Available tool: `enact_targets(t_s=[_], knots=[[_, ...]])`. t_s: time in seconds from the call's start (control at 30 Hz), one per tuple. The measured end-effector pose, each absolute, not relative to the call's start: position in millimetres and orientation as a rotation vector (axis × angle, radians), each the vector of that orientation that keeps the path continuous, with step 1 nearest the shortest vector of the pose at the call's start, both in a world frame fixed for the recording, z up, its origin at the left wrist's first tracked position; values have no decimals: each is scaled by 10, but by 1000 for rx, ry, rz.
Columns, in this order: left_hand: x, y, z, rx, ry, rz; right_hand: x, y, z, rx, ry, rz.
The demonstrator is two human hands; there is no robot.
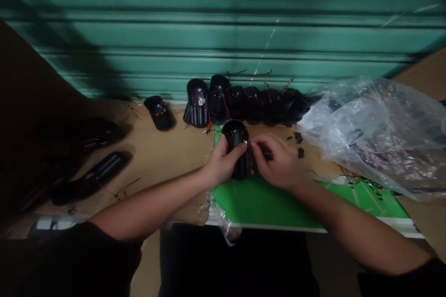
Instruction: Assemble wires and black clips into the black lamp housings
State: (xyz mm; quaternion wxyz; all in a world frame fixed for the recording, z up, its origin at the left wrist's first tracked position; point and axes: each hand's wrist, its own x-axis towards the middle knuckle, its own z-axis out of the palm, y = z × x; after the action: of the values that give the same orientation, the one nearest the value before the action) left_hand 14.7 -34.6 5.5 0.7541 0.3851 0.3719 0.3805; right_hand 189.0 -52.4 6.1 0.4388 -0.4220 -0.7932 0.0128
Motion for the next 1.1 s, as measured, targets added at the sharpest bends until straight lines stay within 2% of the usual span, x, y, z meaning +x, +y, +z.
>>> enact_targets(t_s=[0.67,1.1], knots=[[160,-361,67,818,826,861,1927,-486,91,-1017,-1963,231],[152,-347,63,817,818,877,1917,-504,70,-1029,-1978,189]])
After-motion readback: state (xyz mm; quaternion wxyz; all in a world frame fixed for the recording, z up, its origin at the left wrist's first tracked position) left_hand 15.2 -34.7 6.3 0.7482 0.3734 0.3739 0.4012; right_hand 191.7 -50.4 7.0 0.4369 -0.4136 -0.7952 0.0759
